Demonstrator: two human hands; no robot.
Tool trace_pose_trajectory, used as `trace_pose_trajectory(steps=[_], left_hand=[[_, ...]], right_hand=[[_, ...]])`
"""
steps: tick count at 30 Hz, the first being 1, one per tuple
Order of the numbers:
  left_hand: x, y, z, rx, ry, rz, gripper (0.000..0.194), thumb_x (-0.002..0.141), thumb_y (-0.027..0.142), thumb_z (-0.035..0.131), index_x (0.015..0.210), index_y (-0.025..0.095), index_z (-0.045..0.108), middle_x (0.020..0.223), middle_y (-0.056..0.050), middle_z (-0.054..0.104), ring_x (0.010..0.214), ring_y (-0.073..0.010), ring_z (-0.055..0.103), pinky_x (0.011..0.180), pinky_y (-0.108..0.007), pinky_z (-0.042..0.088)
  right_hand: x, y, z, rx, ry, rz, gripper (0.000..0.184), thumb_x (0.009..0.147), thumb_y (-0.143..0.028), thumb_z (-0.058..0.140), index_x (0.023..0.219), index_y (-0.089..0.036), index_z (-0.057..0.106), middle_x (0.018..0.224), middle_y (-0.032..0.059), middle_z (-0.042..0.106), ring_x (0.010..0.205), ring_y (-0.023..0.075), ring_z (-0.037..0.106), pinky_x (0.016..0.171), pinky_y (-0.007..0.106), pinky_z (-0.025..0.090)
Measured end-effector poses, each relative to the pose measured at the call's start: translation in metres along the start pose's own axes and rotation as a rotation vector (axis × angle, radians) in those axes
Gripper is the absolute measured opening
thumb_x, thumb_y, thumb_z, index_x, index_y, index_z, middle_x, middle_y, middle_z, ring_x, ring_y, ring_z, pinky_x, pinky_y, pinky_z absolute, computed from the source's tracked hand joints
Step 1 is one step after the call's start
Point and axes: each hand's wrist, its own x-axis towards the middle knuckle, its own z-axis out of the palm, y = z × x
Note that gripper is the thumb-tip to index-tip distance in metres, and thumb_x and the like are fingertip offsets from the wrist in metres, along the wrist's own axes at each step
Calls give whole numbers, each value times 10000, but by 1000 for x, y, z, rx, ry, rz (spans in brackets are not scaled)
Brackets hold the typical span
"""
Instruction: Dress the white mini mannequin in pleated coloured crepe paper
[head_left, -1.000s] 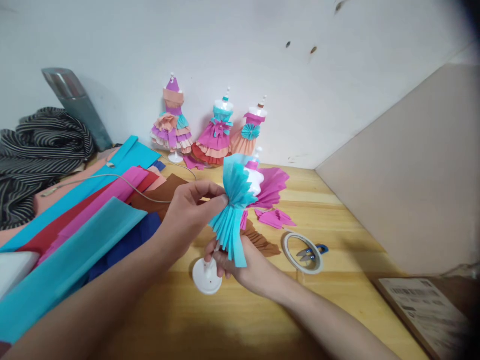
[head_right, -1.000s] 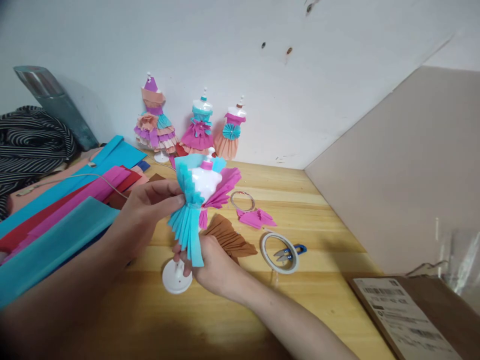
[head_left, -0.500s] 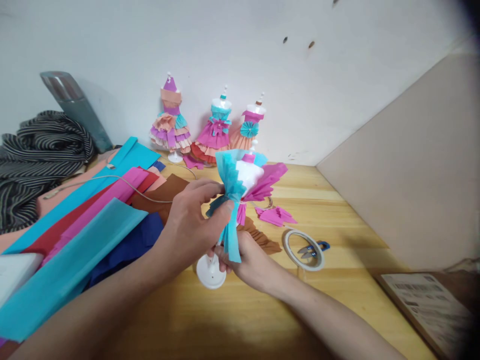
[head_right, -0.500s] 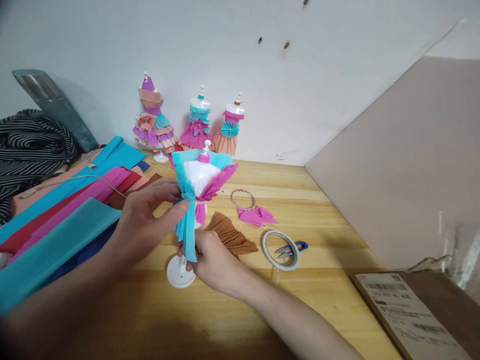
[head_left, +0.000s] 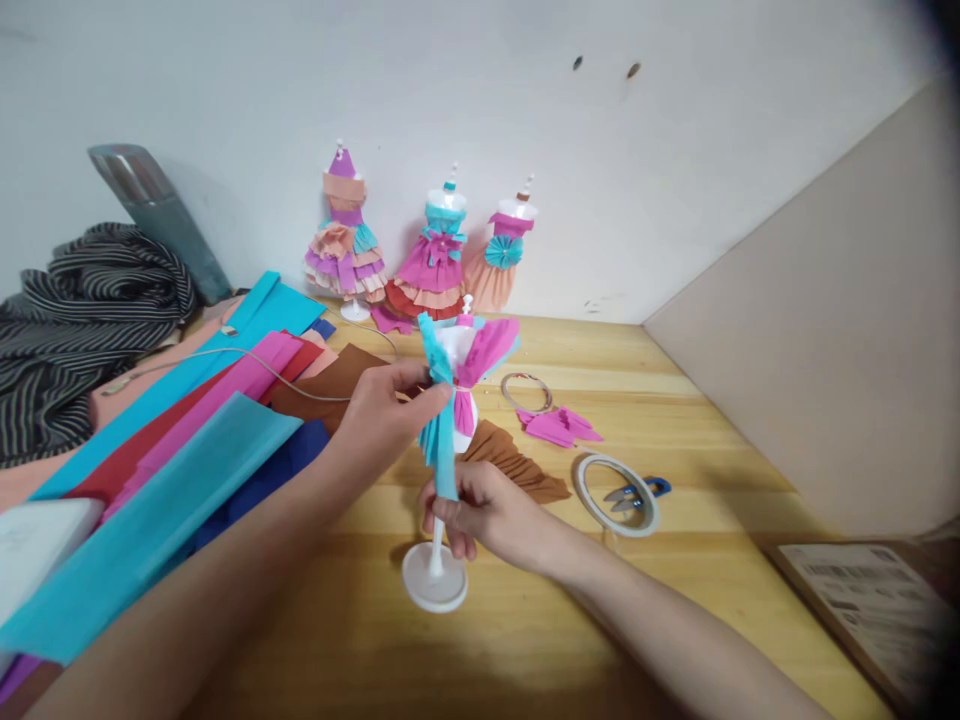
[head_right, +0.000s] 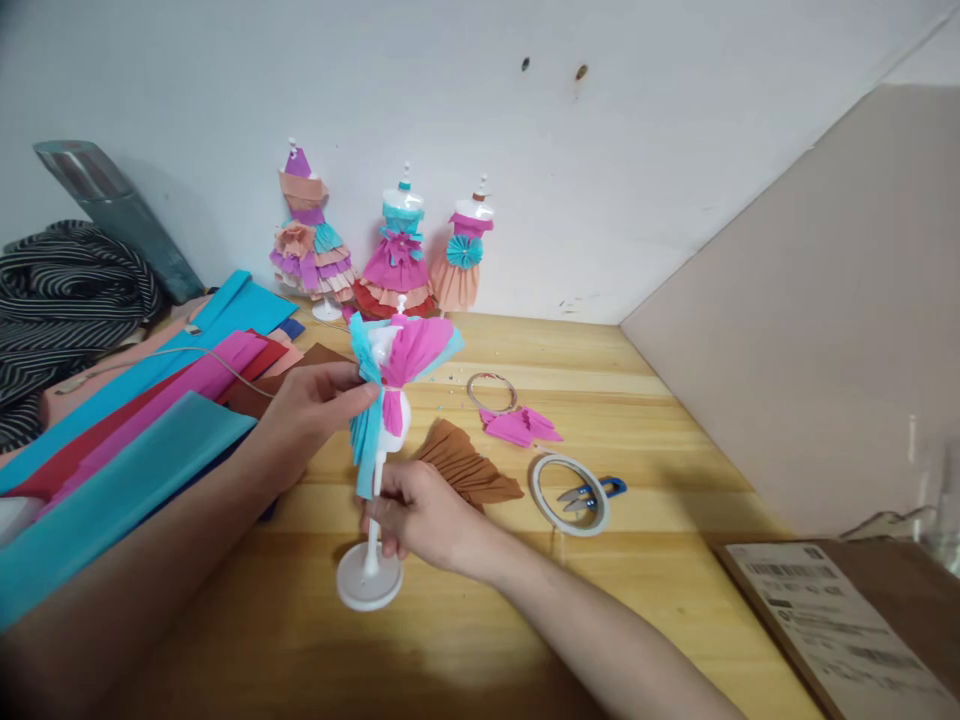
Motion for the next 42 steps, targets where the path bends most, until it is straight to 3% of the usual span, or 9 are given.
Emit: trace_pose_trajectory(steps=[9,13,17,25,31,36,42], left_hand=[[2,-11,-1,-116,42,-115,256,741,385,602,640,151,623,615,-3,582,628,-136,508,621,-256,415],[-3,-24,0,-258,131,-246,258,718,400,625,625,161,604,601,1,561,608,-134,495,588,-251,391],[-11,-36,3,-363,214,-419,241,681,377,636,693,136,652,697,-44,643,649,-156,546,616,-267,404],[-58,-41,13,-557,84,-543,236,731,321,603,822,122,692,908,-99,706,858,-218,615,797,-325,446],[-85,-53,18,-567,89,-702,215,647,279,681,808,137,690,872,-70,705,856,-200,596,780,-296,425],[-91,-58,13,-476,37,-702,324,642,402,722,797,119,691,853,-91,698,878,-221,585,823,-322,414],[-94,-60,8,-572,63,-736,416,640,440,766,893,117,704,1014,-131,707,988,-249,598,935,-357,414]], right_hand=[[2,4,-2,52,18,65,49,825,-199,549,831,-163,518,673,-19,590,418,46,491,378,143,388],[2,4,0,75,-58,135,44,841,-194,504,859,-154,513,637,-21,595,399,46,482,382,148,401],[0,5,-4,6,-130,239,76,832,-181,489,884,-140,526,612,-25,586,397,51,483,385,157,399],[-32,1,-18,-250,-229,320,202,785,-124,460,945,-132,584,596,-21,555,493,73,480,461,178,385],[-48,2,-19,-552,-278,272,163,766,-78,417,806,-154,556,609,-15,541,559,96,515,496,195,342],[-52,3,-19,-717,-221,164,138,797,-75,433,830,-171,526,612,-34,472,537,91,427,504,211,301],[-56,2,-19,-811,-163,130,79,798,-97,502,786,-172,525,699,3,562,607,110,475,555,226,310]])
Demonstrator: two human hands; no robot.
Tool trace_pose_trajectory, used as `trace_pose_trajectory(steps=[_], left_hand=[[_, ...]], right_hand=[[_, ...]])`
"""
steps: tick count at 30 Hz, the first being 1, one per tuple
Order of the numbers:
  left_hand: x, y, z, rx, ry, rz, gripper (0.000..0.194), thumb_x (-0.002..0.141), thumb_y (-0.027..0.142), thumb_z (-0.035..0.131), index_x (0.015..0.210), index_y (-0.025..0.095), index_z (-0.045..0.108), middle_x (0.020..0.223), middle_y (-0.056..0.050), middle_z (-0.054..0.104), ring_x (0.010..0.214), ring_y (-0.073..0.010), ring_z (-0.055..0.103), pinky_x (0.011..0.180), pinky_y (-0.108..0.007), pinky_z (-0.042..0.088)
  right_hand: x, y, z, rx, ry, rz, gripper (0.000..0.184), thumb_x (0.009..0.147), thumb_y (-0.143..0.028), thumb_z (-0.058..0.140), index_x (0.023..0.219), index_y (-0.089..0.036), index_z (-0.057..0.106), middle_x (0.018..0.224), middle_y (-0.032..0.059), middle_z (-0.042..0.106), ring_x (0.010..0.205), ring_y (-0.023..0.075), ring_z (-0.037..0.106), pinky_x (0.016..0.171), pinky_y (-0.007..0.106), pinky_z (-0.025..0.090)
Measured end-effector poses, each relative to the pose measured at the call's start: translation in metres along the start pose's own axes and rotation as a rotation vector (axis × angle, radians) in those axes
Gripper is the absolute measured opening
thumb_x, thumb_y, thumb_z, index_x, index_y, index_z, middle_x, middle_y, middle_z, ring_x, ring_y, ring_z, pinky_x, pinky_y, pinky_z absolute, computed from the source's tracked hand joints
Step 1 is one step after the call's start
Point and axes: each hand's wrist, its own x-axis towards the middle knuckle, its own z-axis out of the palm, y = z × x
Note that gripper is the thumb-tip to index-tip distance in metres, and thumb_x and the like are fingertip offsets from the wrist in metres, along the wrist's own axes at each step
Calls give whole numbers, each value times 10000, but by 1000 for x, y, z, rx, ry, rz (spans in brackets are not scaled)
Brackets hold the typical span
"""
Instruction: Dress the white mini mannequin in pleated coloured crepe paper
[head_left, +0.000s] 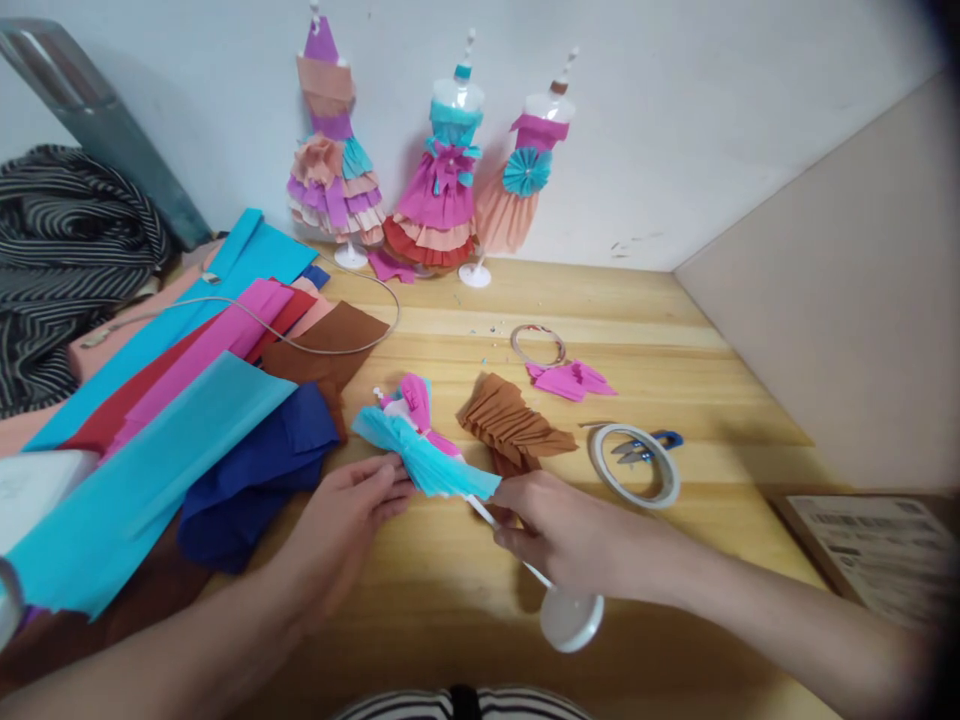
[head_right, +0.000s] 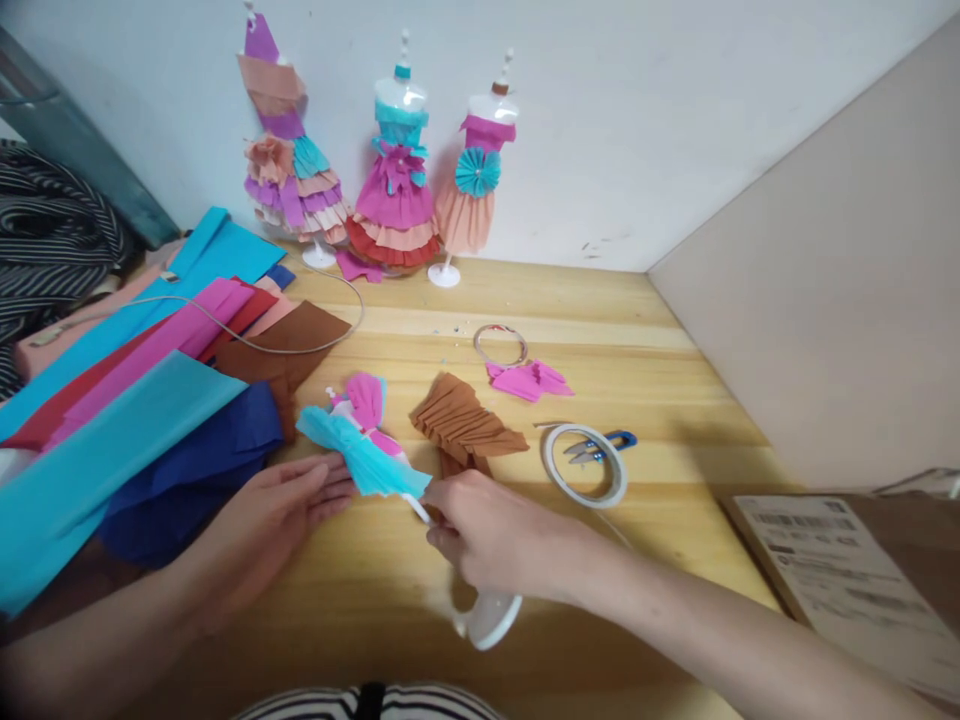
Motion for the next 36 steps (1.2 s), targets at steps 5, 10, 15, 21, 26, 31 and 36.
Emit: trace_pose_trajectory(steps=[5,10,15,21,26,31,36], left_hand=[[-4,-3,-8,-63,-19,-47,318,745,385,710,898,107,708,1020,-149,711,986,-245,622,950,-365,439],[-8,-4,-12,-73,-22,-90,233,797,325,660,874,107,689,989,-148,709,962,-237,628,933,-363,455],[-7,-3,-11,-104,-56,-79,188,786,276,666,887,118,677,961,-115,695,899,-198,620,856,-313,469],[-4,-5,-11,-211,-2,-69,206,718,212,723,893,120,665,789,-55,666,701,-141,595,671,-259,462],[-1,-7,-10,-271,9,-24,234,659,269,803,760,132,642,693,-9,633,605,-96,545,576,-218,415],[2,-6,-8,-256,46,-5,327,552,305,870,664,133,616,587,21,598,522,-73,502,523,-200,387],[1,-3,-9,-255,41,-9,295,569,284,855,660,133,618,575,21,602,516,-70,506,516,-190,389]], right_hand=[[-1,6,6,8,24,5,90,797,-110,498,735,-175,509,640,-17,537,551,96,440,523,228,279],[-2,9,10,-3,20,11,127,818,-118,480,706,-172,507,630,-13,517,568,107,446,543,239,285],[-4,5,8,-13,13,-16,124,837,-95,459,753,-163,520,714,13,551,659,132,488,600,245,315],[-4,3,6,94,-32,-141,161,860,-109,434,715,-180,444,653,-36,439,609,105,394,567,229,287],[-3,3,6,167,-46,-204,168,857,-104,443,713,-186,416,646,-49,389,607,101,341,568,229,279],[-5,1,8,120,-26,-229,149,866,-95,441,748,-183,468,667,-40,434,624,108,381,584,231,288],[-5,0,9,107,-23,-240,146,875,-96,437,768,-183,487,674,-34,464,624,112,398,589,230,297]])
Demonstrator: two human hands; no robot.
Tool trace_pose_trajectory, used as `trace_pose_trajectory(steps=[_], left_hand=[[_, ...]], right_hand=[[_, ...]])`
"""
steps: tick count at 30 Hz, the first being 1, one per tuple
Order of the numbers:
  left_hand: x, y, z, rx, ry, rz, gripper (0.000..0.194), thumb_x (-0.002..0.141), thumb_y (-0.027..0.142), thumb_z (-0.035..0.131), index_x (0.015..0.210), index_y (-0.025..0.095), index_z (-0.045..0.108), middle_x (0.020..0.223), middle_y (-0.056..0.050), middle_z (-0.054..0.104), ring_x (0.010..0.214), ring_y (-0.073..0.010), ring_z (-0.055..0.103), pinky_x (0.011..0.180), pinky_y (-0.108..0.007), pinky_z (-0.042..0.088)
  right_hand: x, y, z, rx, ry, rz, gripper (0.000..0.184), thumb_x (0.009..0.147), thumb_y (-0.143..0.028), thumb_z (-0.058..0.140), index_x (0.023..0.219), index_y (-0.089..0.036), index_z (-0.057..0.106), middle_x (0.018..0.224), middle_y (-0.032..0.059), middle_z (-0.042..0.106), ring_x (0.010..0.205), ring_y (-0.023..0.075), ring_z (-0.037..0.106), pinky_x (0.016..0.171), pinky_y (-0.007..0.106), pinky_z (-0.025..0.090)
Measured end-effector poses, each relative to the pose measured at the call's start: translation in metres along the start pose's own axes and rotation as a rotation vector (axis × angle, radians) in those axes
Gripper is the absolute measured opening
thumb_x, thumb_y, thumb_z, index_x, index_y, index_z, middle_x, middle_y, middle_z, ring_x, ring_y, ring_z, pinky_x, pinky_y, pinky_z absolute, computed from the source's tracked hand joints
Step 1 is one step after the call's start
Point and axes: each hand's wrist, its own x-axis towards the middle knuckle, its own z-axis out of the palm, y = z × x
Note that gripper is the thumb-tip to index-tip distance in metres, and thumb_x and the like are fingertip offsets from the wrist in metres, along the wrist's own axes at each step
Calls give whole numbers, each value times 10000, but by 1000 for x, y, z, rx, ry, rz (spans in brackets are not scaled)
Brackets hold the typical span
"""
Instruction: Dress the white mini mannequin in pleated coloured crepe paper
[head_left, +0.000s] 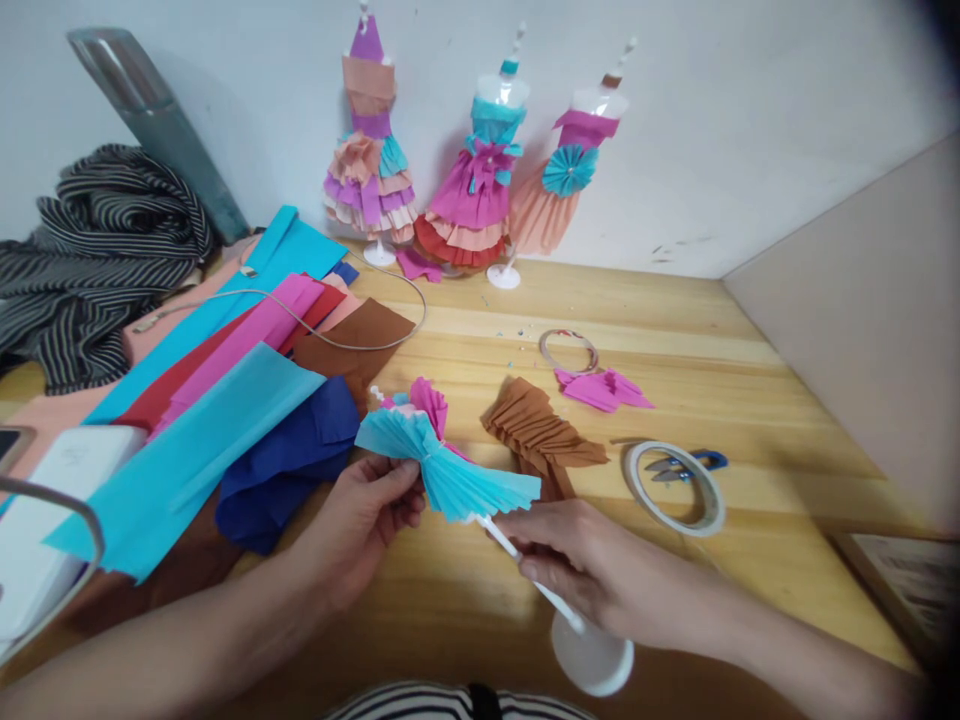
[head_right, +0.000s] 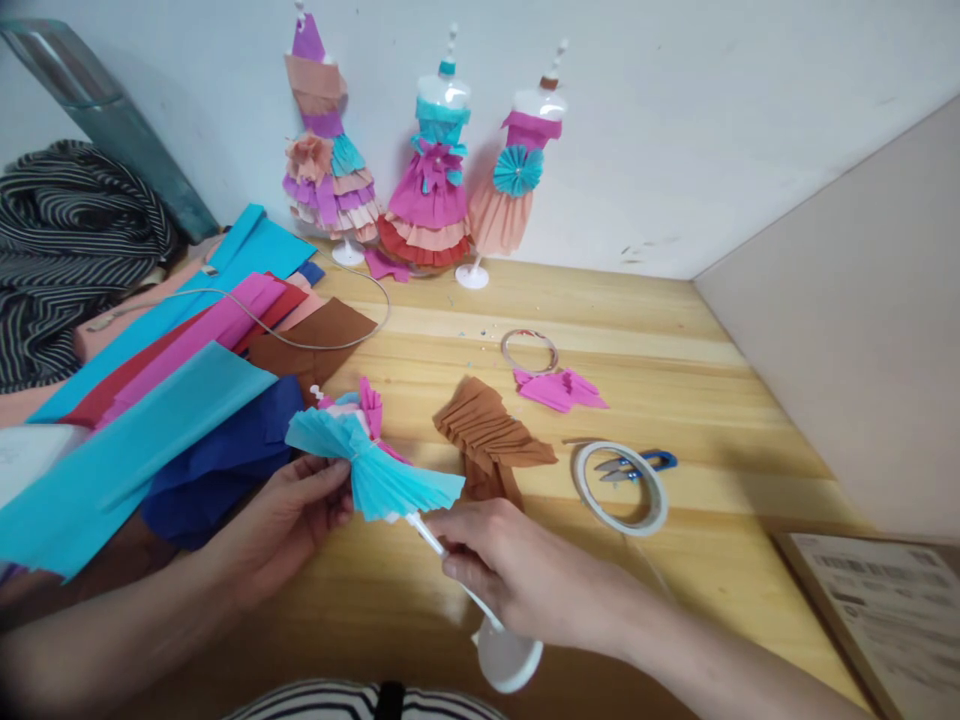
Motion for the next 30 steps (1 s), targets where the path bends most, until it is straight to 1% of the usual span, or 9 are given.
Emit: trace_pose_trajectory(steps=[4,7,12,16,19,22,25,27,30], left_hand=[[-1,1,-1,-9,-10,-16,194,638,223,787,663,129,619,583,3,610,533,-84,519,518,-197,394],[-1,3,0,-16,-1,-29,137,662,180,744,658,127,618,583,-2,609,538,-91,526,518,-202,395],[0,3,0,-17,19,-46,111,671,173,745,669,118,648,615,-12,632,550,-87,543,532,-193,415],[-4,2,-4,12,44,-75,129,682,206,739,750,110,687,745,-62,693,645,-120,608,606,-220,466],[-12,0,-6,83,47,-118,195,675,255,740,792,106,693,777,-84,708,616,-125,605,582,-236,465],[-21,-2,-6,170,-18,-159,259,641,297,758,811,113,690,738,-71,698,566,-124,592,527,-229,432],[-24,-3,-5,234,-97,-206,262,647,328,746,789,115,684,706,-63,686,543,-121,583,514,-228,429],[-25,-4,-5,265,-139,-233,249,661,333,731,779,120,679,696,-62,684,528,-114,578,506,-224,425],[-25,-3,-4,310,-181,-264,248,659,345,727,759,124,676,673,-60,681,499,-103,567,482,-210,409]], right_hand=[[0,1,2,-12,-3,14,146,873,-88,434,782,-182,499,669,-39,455,621,109,402,588,230,294],[-1,2,3,-16,2,24,146,875,-91,435,790,-177,516,672,-31,469,623,111,412,588,234,297],[-1,0,1,-33,42,29,157,878,-98,424,798,-173,537,683,-13,509,633,118,443,601,234,323],[-3,2,1,-94,77,122,147,870,-115,434,819,-161,564,748,37,587,664,145,507,609,252,343],[-2,4,2,-135,77,202,148,858,-98,428,798,-158,550,757,59,603,655,156,519,592,261,339],[0,5,4,-150,69,236,148,843,-82,439,768,-163,538,742,52,602,643,151,514,583,256,334],[1,5,5,-147,81,203,149,846,-88,453,753,-166,540,718,33,589,627,137,495,582,244,334],[0,6,4,-136,103,178,134,857,-118,480,755,-165,553,706,25,586,623,130,488,586,239,339],[-4,8,0,-81,157,163,133,886,-220,522,804,-156,606,709,34,605,617,129,495,586,243,359]])
